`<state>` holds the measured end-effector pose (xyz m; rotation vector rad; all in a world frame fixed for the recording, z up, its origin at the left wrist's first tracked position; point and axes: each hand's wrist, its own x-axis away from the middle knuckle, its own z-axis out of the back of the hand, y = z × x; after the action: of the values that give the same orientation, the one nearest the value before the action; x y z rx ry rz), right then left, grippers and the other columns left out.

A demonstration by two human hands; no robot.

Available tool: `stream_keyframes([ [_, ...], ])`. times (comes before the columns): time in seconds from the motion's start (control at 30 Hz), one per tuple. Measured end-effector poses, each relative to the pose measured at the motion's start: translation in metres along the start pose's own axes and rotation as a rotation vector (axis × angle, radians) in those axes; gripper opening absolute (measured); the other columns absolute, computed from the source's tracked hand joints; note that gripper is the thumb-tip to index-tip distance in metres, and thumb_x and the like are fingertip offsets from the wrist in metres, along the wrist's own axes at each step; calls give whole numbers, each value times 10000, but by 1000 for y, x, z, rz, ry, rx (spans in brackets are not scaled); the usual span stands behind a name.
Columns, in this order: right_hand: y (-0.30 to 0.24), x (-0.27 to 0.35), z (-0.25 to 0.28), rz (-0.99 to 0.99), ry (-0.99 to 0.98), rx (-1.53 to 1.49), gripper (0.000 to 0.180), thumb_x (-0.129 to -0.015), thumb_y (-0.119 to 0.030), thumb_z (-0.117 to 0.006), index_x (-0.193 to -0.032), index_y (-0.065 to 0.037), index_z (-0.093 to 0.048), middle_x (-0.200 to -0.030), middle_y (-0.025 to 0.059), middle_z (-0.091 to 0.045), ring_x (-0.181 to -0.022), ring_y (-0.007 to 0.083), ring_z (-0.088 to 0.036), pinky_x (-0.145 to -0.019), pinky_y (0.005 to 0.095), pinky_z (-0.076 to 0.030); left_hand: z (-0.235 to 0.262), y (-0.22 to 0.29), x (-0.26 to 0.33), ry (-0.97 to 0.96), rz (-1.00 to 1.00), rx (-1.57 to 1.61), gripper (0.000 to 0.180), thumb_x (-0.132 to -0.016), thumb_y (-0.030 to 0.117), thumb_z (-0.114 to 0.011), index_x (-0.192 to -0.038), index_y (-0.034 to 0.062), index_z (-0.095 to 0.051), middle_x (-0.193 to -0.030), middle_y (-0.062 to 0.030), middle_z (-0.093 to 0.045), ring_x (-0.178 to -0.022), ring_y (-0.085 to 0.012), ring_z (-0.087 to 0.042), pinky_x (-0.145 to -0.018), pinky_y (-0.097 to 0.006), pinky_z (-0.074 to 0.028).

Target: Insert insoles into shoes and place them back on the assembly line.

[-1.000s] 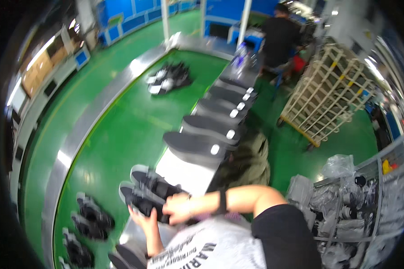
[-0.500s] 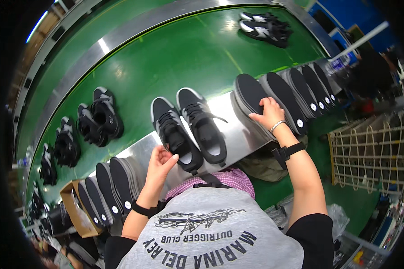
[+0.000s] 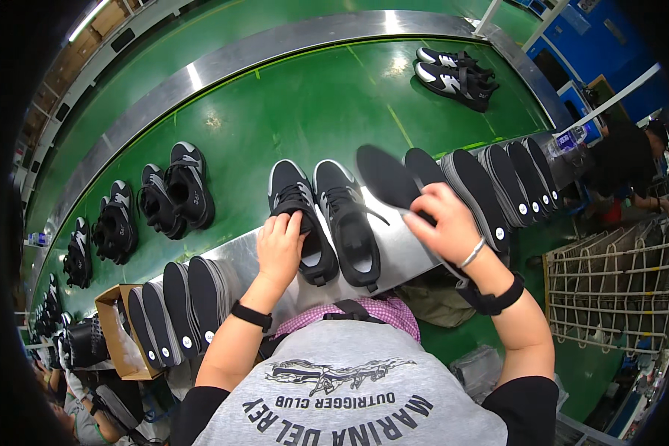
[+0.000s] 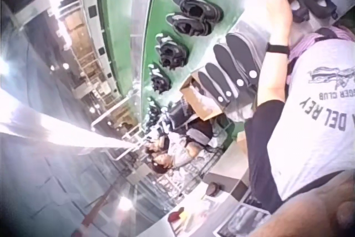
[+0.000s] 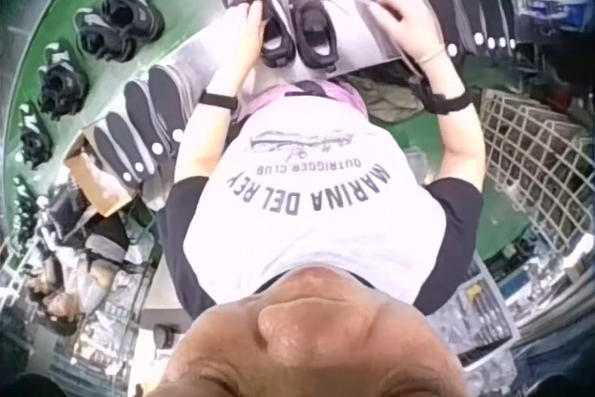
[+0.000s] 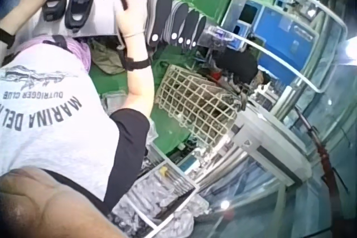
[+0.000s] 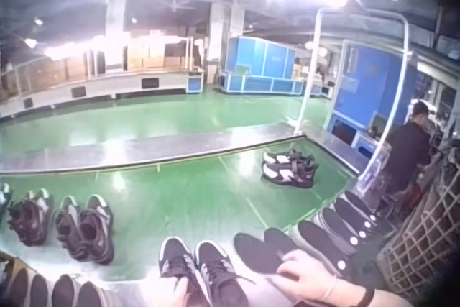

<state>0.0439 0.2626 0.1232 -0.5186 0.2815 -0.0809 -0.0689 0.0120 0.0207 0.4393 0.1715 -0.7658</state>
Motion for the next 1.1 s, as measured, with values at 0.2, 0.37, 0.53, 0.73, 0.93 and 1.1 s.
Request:
stream_keyframes([
  [0.2,-51,11,-9,287,-310,110,150,-701,-211,-588,-627,-82,-567,-868,65,-530,-608,233,-558,-515,334,-446,-8,-1,-18,-19,-123,91,189,-715,138,-560,-855,22,-508,-960,-164,-526,-925,-315,-493,-768,-392,-401],
  [0.37,-77,8,-9,435,-636,365,108,-660,-187,-579,-601,-97,-576,-783,48,-516,-594,209,-544,-534,319,-465,8,-6,-24,-5,206,474,182,-749,185,-582,-818,19,-608,-709,-150,-600,-650,-269,-593,-601,-338,-457],
  [0.53,-96,-11,-68,301,-867,508,132,-697,-113,-541,-765,-42,-628,-836,144,-572,-780,269,-592,-652,352,-487,1,-9,-15,-181,560,964,209,-767,168,-576,-837,-25,-612,-659,-37,-592,-580,-89,-515,-537,-233,-410],
  [0.73,-82,-20,-140,-68,-735,342,222,-752,-230,-524,-829,-43,-616,-877,161,-571,-786,280,-587,-682,379,-457,-11,-19,-15,-245,613,1007,245,-801,195,-546,-871,-34,-597,-696,-30,-583,-580,-80,-493,-525,-225,-390],
  [0.93,-101,5,-79,44,-845,593,386,-708,-389,-582,-881,-46,-559,-862,120,-553,-789,263,-568,-664,381,-418,-21,-23,-8,-273,649,991,257,-818,217,-521,-870,-26,-588,-698,-23,-583,-574,-81,-493,-525,-220,-390],
  [1.1,-92,-2,-83,90,-794,481,180,-700,-202,-551,-756,-44,-616,-819,141,-584,-778,263,-581,-646,358,-472,-20,-15,-8,-211,597,936,231,-821,204,-520,-861,-12,-590,-677,-10,-571,-563,-69,-480,-507,-214,-378],
])
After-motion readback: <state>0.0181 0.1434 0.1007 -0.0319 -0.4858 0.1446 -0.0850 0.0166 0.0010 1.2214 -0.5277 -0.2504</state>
